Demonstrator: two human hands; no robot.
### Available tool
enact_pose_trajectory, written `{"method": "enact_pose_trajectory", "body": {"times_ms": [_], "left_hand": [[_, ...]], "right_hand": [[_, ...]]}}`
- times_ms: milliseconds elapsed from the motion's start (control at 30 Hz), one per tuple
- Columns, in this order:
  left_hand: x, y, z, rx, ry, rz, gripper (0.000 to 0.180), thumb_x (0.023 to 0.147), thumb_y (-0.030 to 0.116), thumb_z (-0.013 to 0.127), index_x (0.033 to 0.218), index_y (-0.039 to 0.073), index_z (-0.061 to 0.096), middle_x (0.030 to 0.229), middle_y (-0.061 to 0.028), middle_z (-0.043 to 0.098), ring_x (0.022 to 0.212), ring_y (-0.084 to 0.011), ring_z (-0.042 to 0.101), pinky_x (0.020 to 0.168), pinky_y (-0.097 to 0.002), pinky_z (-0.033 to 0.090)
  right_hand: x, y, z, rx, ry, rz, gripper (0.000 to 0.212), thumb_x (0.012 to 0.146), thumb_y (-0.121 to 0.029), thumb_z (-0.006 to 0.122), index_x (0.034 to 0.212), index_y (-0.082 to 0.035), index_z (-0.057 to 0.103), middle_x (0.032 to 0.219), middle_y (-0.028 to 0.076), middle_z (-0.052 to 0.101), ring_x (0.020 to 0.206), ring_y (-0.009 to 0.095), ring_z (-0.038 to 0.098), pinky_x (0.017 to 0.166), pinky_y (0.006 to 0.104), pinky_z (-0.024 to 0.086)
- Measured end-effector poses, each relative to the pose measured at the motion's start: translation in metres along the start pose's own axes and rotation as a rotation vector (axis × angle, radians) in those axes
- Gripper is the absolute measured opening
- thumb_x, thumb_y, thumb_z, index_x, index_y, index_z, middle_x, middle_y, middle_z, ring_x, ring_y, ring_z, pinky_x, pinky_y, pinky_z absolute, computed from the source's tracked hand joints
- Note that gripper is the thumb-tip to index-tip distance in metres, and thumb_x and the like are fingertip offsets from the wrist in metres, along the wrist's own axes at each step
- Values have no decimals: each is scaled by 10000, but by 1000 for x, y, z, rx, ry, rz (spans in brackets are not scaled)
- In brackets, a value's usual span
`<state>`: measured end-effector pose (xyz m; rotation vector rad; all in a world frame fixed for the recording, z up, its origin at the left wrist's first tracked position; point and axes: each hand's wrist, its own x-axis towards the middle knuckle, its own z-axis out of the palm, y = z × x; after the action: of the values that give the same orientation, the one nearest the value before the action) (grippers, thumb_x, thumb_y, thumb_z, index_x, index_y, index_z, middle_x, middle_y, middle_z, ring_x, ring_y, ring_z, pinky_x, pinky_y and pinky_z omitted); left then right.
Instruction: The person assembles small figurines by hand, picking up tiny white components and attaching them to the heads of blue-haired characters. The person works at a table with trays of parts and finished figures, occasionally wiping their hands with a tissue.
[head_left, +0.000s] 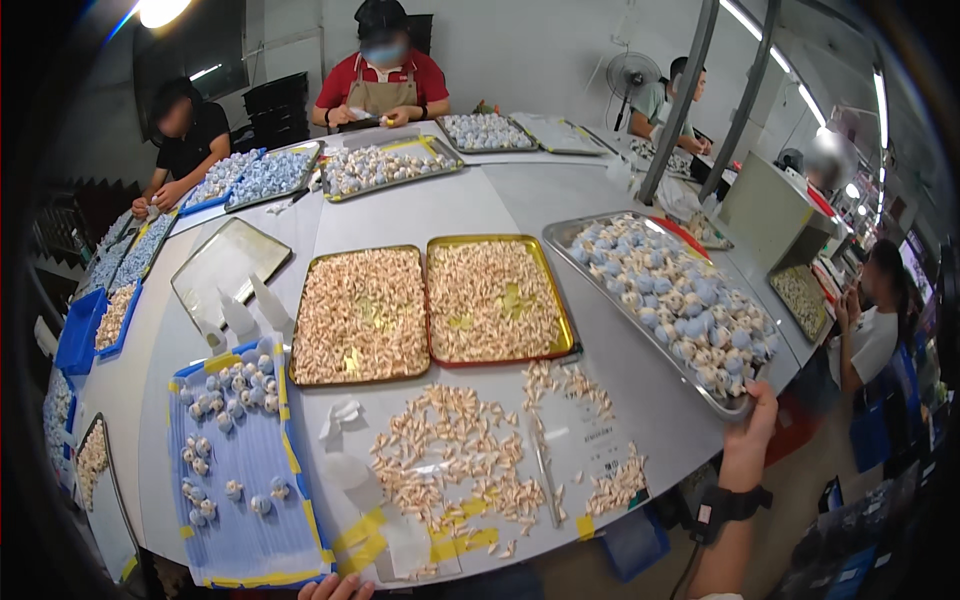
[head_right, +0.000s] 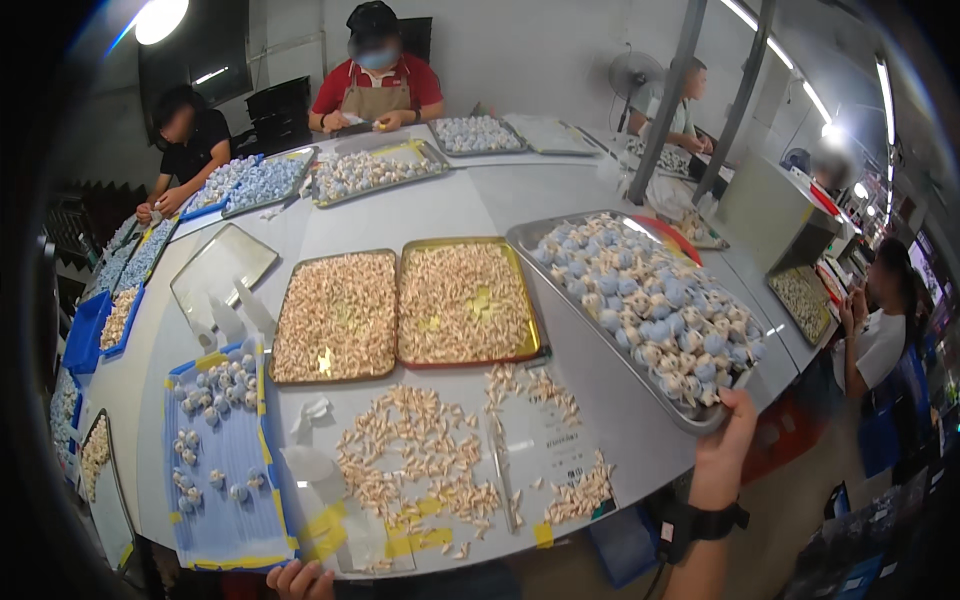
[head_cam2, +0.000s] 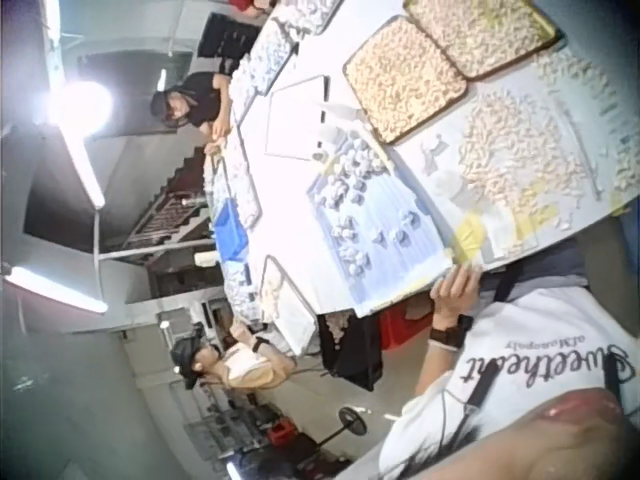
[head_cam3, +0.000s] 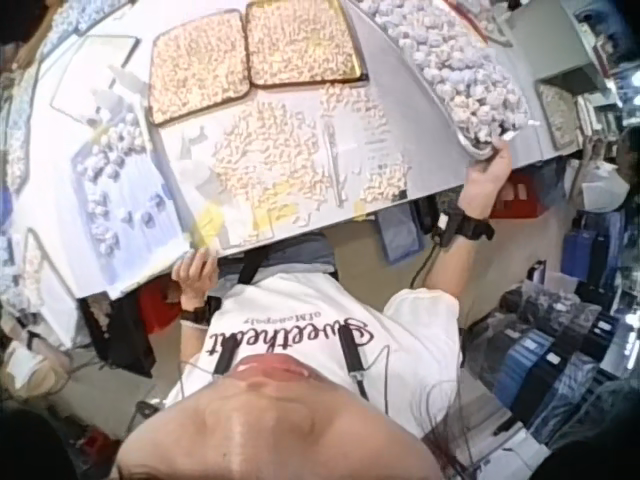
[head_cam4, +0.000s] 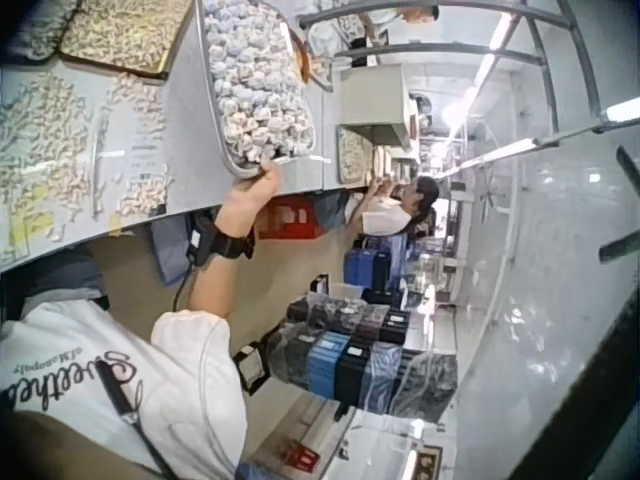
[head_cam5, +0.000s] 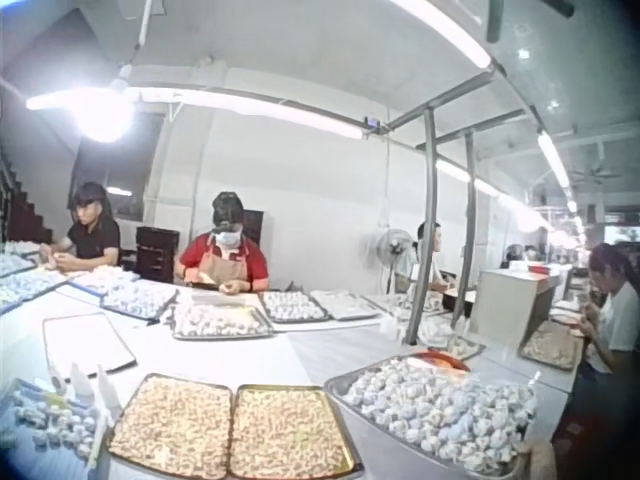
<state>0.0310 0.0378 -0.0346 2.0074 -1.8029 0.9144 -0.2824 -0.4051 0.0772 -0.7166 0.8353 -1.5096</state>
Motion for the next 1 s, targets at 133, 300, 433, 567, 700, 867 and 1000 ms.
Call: {"method": "enact_pose_trajectory", "body": {"times_ms": [133,300,433,567,700,867,1000], "left_hand": [[1,-2,-3,140,-75,67,260,842,273,463,1062,248,599,1123,22,543,1044,-171,453,887,-356,309],[-1,-3,4,126,-104,63,283,833,305,472,1090,282,588,1172,49,526,1097,-154,417,920,-360,270],[1,-2,-3,103,-137,37,293,816,331,488,1087,278,585,1157,57,534,1107,-155,407,905,-357,272],[-12,-3,1,92,-157,46,267,809,357,500,1044,281,602,1150,75,535,1055,-146,415,865,-347,286],[-11,0,4,96,-108,39,248,806,392,511,1008,294,618,1133,85,544,1035,-140,412,828,-340,289],[3,0,4,129,-57,38,267,812,433,502,1002,288,621,1103,87,559,1030,-141,411,822,-339,289],[16,0,0,60,-50,3,272,818,421,512,1016,259,605,1060,54,561,1035,-160,434,853,-348,309]], "right_hand": [[74,53,75,168,-226,74,390,663,-16,543,1050,21,507,1046,107,569,956,238,558,871,361,446],[157,120,156,242,-165,234,162,649,24,548,793,-48,533,805,71,568,710,199,565,635,304,473],[162,173,222,270,-42,294,121,658,42,542,719,-58,512,710,55,526,613,195,534,547,306,463],[175,216,241,249,-60,266,109,687,49,529,748,-37,503,731,56,514,634,193,520,577,308,467],[208,248,265,282,10,225,193,714,20,605,893,-5,538,863,80,553,747,221,560,677,346,490],[211,225,248,-283,-325,177,394,700,10,640,1065,45,494,988,139,553,946,250,548,777,354,477],[182,174,257,-249,-395,376,408,783,-92,570,1148,50,452,1086,179,526,1011,287,524,887,370,426]]}}
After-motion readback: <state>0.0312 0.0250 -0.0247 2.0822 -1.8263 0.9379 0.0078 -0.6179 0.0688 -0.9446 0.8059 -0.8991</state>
